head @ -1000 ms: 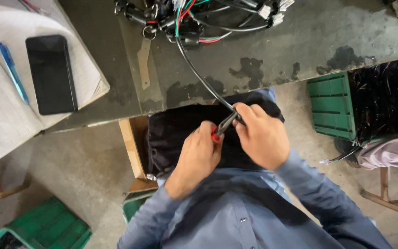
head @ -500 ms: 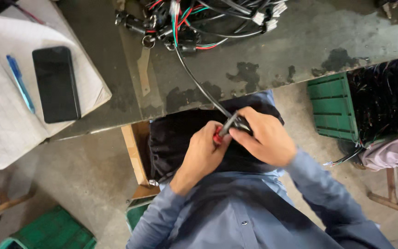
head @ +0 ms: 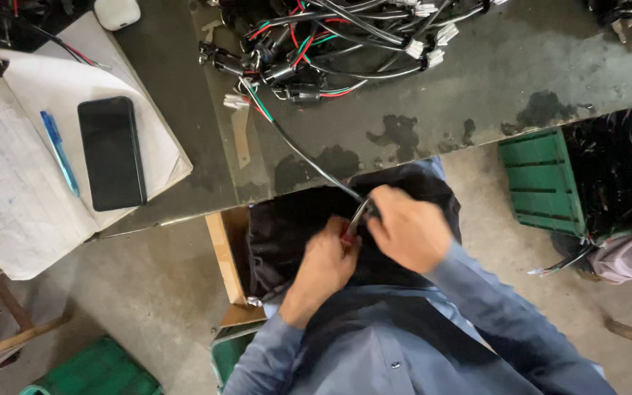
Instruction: The person repeatedly strips the outer sheath of black wires and crimps white connectors onto the exposed ends using red-handled pliers. The person handles multiple wires one at a time, placing finished units on the table.
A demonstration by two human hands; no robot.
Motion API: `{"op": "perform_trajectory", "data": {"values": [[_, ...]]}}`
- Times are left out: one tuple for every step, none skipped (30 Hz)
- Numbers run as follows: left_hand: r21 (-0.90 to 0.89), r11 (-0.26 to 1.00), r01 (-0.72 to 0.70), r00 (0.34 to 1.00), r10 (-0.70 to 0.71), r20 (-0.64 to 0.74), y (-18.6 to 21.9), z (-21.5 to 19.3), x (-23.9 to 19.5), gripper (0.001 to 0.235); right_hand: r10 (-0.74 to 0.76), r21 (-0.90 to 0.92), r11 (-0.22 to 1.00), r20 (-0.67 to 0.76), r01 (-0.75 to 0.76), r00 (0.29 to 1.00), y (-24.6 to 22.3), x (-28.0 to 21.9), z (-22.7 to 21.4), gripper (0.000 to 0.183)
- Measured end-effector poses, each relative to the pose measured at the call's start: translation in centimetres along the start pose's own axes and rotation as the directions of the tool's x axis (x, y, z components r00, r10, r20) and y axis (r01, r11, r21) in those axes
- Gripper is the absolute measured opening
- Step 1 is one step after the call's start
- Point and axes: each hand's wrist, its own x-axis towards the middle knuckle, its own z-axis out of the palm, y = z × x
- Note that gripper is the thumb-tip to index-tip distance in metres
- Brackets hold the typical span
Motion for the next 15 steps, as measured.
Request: {"op": "perform_trajectory", "data": {"values": [[0.031, 0.999, -0.042, 0.999, 0.043, -0.032, -0.1, 0.2, 0.0, 0.022, 0.029, 0.044, 0.999, 0.078, -0.032, 0.997, 0.6, 0.1, 1.0, 0.033], [0.063, 0.994, -0.083, 0.994, 0.087, -0.063, 0.0, 0.1, -0.3, 0.023, 0.054, 0.084, 0.994, 0.157, -0.068, 0.986, 1.4, 0.0, 1.5, 0.036], [0.094, 0.988, -0.121, 0.987, 0.129, -0.091, 0.5, -0.3, -0.2, 0.023, -0.003, 0.177, 0.984, 0.219, -0.036, 0.976, 2.5, -0.1, 1.2, 0.036], [0.114, 0.968, -0.225, 0.969, 0.234, -0.083, 1.0, -1.2, -0.1, 0.024, -0.066, 0.270, 0.963, 0.274, -0.011, 0.960, 4.2, -0.2, -0.1, 0.036], [0.137, 0.936, -0.324, 0.939, 0.335, -0.072, 1.4, -2.5, -0.2, 0.025, -0.134, 0.367, 0.930, 0.320, 0.008, 0.938, 5.8, -0.1, -1.0, 0.036], [0.160, 0.894, -0.419, 0.900, 0.432, -0.059, 1.9, -3.9, 0.0, 0.026, 0.111, 0.304, 0.911, 0.472, -0.280, 0.874, 7.9, -0.7, -3.6, 0.037], [0.257, 0.847, -0.465, 0.869, 0.492, -0.050, 2.3, -5.3, 0.2, 0.023, 0.154, 0.105, 0.981, 0.086, -0.163, 0.984, 9.6, -0.8, -5.3, 0.040], [0.350, 0.789, -0.505, 0.835, 0.550, -0.034, 2.7, -6.4, 0.9, 0.021, 0.063, -0.130, 0.986, -0.304, -0.107, 0.950, 11.3, -0.7, -7.0, 0.044], [0.493, 0.717, -0.493, 0.816, 0.578, -0.024, 3.0, -7.4, 1.7, 0.018, -0.139, -0.366, 0.923, -0.607, -0.120, 0.782, 12.4, -1.1, -8.2, 0.050], [0.622, 0.626, -0.469, 0.797, 0.604, -0.007, 3.2, -8.1, 2.6, 0.017, -0.178, -0.468, 0.851, -0.682, -0.237, 0.709, 13.0, -1.1, -8.6, 0.062], [0.623, 0.602, -0.500, 0.754, 0.656, -0.028, 3.7, -8.7, 4.0, 0.020, -0.161, -0.425, 0.874, -0.711, -0.236, 0.685, 13.1, -1.2, -8.4, 0.066], [0.624, 0.575, -0.529, 0.708, 0.704, -0.049, 4.3, -9.4, 5.5, 0.024, -0.143, -0.381, 0.895, -0.738, -0.231, 0.660, 12.8, -1.1, -8.3, 0.070], [0.625, 0.514, -0.588, 0.643, 0.765, -0.025, 5.1, -10.3, 6.9, 0.041, -0.054, -0.178, 0.979, -0.702, -0.102, 0.710, 11.6, -1.6, -7.2, 0.068], [0.624, 0.448, -0.640, 0.572, 0.820, -0.002, 6.1, -11.3, 8.5, 0.060, 0.037, -0.057, 0.994, -0.627, -0.093, 0.778, 9.9, -2.2, -5.6, 0.070], [0.599, 0.422, -0.681, 0.492, 0.869, -0.053, 7.5, -12.4, 10.7, 0.049, 0.121, 0.061, 0.993, -0.547, -0.104, 0.828, 8.0, -2.5, -3.9, 0.072]]}}
